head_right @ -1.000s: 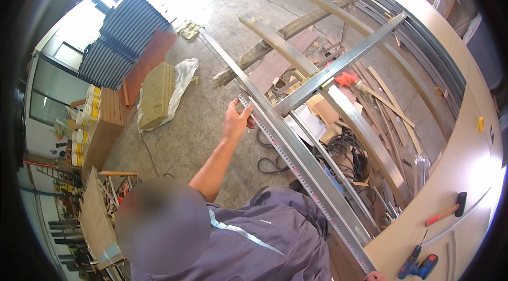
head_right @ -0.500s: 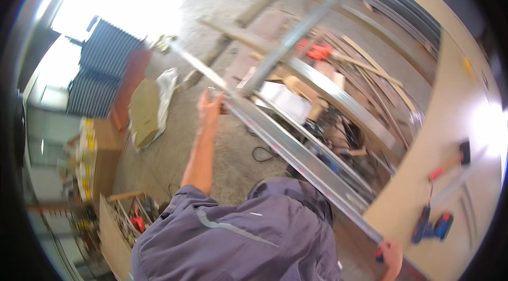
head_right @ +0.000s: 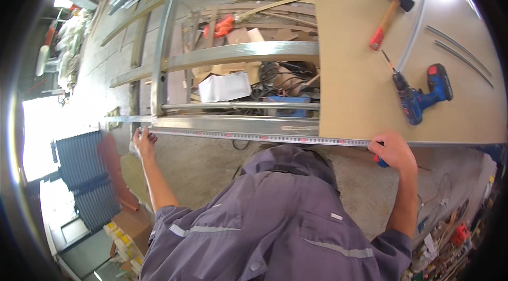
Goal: The person measures and aligns metal frame components and a large panel using a tape measure, then secures them with a cordless drill and rubber mallet. The person repeatedly checks dimensions and adjusts the frame and panel to ensure proper fit.
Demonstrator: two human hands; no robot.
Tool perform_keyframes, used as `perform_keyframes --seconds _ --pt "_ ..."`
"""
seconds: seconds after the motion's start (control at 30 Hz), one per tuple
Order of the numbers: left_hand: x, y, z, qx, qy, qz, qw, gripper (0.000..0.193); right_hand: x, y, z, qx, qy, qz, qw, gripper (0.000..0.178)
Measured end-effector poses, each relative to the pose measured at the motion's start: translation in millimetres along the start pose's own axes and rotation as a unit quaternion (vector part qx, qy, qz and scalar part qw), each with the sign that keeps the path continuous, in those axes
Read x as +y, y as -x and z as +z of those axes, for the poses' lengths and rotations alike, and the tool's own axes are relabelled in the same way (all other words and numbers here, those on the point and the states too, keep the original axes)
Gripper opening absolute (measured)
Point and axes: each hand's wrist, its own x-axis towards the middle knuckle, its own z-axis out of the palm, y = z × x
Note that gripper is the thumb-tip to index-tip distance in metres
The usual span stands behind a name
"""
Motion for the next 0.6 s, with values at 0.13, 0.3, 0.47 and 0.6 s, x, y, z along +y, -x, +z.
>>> perform_keyframes --seconds 0.13,0.3,0.47,0.6 --pt "0.5 -17.8 -13.1 -0.003 0.002 0.006 1.000 0.055 -0.3 -5.3 11.4 0.019 0.007 -0.060 0.998 0.023" --pt "-9.9 -33.7 -24.4 -0.002 -0.007 -0.001 1.000 0.044 -19.3 -5.3 14.9 0.009 0.023 -0.049 0.998 0.023" --pt "-18.1 -38.2 -26.6 -0.029 0.055 -0.011 0.998 0.032 -10.2 -5.0 14.1 0.036 0.046 -0.042 0.997 0.024" --pt "-16.4 -38.4 -23.3 -0.011 0.041 -0.007 0.999 0.030 -18.1 -0.6 11.5 0.032 0.022 -0.009 0.999 0.027"
